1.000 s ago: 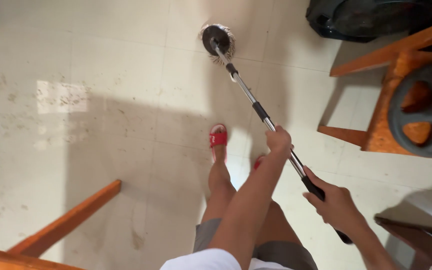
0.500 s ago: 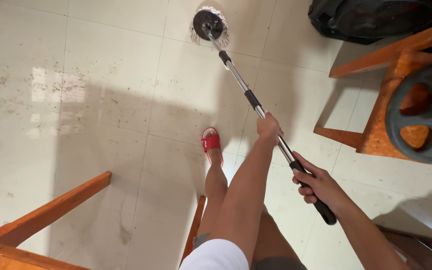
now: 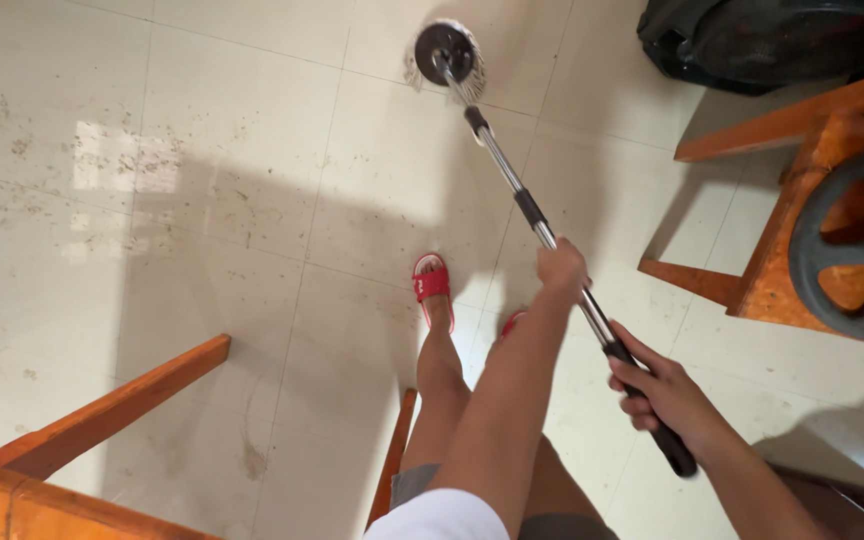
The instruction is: The person is mopping the tiled floor using a mop.
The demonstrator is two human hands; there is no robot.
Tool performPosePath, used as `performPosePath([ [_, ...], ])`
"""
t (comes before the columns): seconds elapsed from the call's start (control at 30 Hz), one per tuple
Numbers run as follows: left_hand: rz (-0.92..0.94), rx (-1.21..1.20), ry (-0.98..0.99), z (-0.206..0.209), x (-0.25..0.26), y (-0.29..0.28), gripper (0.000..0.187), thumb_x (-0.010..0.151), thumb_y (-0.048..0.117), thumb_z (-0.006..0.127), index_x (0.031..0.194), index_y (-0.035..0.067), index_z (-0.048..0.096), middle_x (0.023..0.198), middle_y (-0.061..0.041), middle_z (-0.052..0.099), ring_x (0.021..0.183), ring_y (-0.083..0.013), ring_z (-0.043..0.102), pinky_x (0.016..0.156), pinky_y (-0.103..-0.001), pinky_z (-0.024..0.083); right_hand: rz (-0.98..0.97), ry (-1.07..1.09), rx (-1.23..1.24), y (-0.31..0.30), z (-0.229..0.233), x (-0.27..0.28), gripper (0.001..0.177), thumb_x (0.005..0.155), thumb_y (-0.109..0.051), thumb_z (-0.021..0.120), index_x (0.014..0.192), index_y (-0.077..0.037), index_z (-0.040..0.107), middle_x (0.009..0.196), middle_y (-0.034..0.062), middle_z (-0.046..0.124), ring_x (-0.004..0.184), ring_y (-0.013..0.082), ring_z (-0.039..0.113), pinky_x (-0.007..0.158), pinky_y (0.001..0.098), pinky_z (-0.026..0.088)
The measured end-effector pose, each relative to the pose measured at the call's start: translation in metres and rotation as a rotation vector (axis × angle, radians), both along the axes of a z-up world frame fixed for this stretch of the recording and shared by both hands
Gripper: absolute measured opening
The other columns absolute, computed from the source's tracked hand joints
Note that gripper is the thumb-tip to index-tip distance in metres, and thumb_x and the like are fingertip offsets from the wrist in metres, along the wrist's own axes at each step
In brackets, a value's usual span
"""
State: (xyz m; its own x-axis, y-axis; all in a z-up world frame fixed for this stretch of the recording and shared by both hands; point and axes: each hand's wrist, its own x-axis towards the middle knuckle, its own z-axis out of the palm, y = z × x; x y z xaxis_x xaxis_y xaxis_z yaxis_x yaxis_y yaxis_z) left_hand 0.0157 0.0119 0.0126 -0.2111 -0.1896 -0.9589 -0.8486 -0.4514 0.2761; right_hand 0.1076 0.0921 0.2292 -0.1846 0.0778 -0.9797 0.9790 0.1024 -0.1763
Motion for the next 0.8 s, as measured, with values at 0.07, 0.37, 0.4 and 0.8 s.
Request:
performPosePath([
  [0.07,-0.002,0.011,-0.002,-0.001,-0.016,-0.007,0.038,0.106,0.038,0.049,0.109,0.000,0.049,0.080,-0.017,0.063,0.049,-0.0250,0.059,0.040,-0.040,0.048,-0.017,0.012,-0.020,-0.007,-0.003,-0.011,0.066,0.097,-0.021,0.064,0.158,-0.034,0.042,0.077,0.0023,0.048,0.051,0.0091,0.034,0.040,0.0256,0.030],
  [0.37,0.046,0.072,0.004,0.009,0.017,-0.004,0.039,0.107,0.039,0.048,0.111,0.000,0.048,0.075,-0.015,0.060,0.048,-0.0232,0.055,0.040,-0.037,0.045,0.001,-0.044,-0.004,-0.003,0.011,0.010,0.069,0.095,-0.020,0.065,0.158,-0.038,0.042,0.076,0.0020,0.047,0.052,0.0098,0.034,0.041,0.0267,0.030],
  [0.4,0.106,0.113,-0.020,0.010,0.018,-0.002,0.037,0.107,0.039,0.048,0.111,0.002,0.048,0.074,-0.012,0.057,0.049,-0.0203,0.052,0.039,-0.036,0.042,0.003,-0.061,0.008,0.000,0.009,0.011,0.069,0.096,-0.019,0.065,0.158,-0.039,0.042,0.076,0.0021,0.046,0.052,0.0096,0.034,0.041,0.0266,0.030],
  [0.8,0.076,0.066,0.026,0.002,0.010,-0.014,0.033,0.105,0.036,0.048,0.102,0.004,0.045,0.067,-0.013,0.056,0.045,-0.0244,0.053,0.037,-0.039,0.044,0.040,-0.010,-0.032,-0.015,0.010,0.002,0.069,0.096,-0.020,0.065,0.159,-0.037,0.041,0.075,0.0012,0.046,0.052,0.0087,0.035,0.041,0.0256,0.031],
])
